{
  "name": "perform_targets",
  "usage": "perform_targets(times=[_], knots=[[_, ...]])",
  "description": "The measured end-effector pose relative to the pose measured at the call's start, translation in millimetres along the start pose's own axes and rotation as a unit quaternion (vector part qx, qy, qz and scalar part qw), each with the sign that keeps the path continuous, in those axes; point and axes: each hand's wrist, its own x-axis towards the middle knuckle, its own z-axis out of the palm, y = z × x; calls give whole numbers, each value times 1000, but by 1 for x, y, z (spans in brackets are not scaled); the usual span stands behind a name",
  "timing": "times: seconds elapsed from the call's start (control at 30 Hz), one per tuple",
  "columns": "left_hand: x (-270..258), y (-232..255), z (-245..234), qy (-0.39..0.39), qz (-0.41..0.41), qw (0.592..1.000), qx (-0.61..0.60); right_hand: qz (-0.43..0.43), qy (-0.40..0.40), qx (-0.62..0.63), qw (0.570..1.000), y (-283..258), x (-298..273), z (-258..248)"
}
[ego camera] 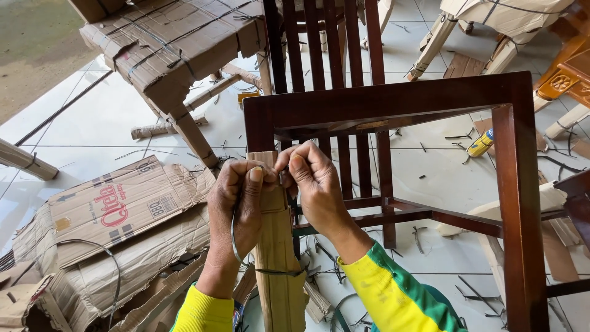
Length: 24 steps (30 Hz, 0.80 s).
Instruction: Wrapping wooden chair legs with protective cardboard and securing them with wire ties.
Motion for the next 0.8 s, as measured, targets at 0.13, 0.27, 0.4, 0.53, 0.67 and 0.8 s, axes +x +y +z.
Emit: perform_targets(times=[0.13,0.27,0.4,0.53,0.67,0.8], knots=[[3,-17,1,5,-3,998,-69,19,6,52,998,5,-1,1],[10,-15,1,10,25,999,-23,-79,-53,-3,995,11,9,0],[12,-8,-2,-2,33,996,82,-139,-60,-69,986,18,5,-4],[11,14,4,-22,5,995,99,-106,-47,-25,993,11,-3,-9],[11,19,6,-61,146,960,232,-136,-17,-94,986,-1,-6,-11],[8,15,7,-82,170,943,273,-128,-27,-105,986,10,-7,-18]])
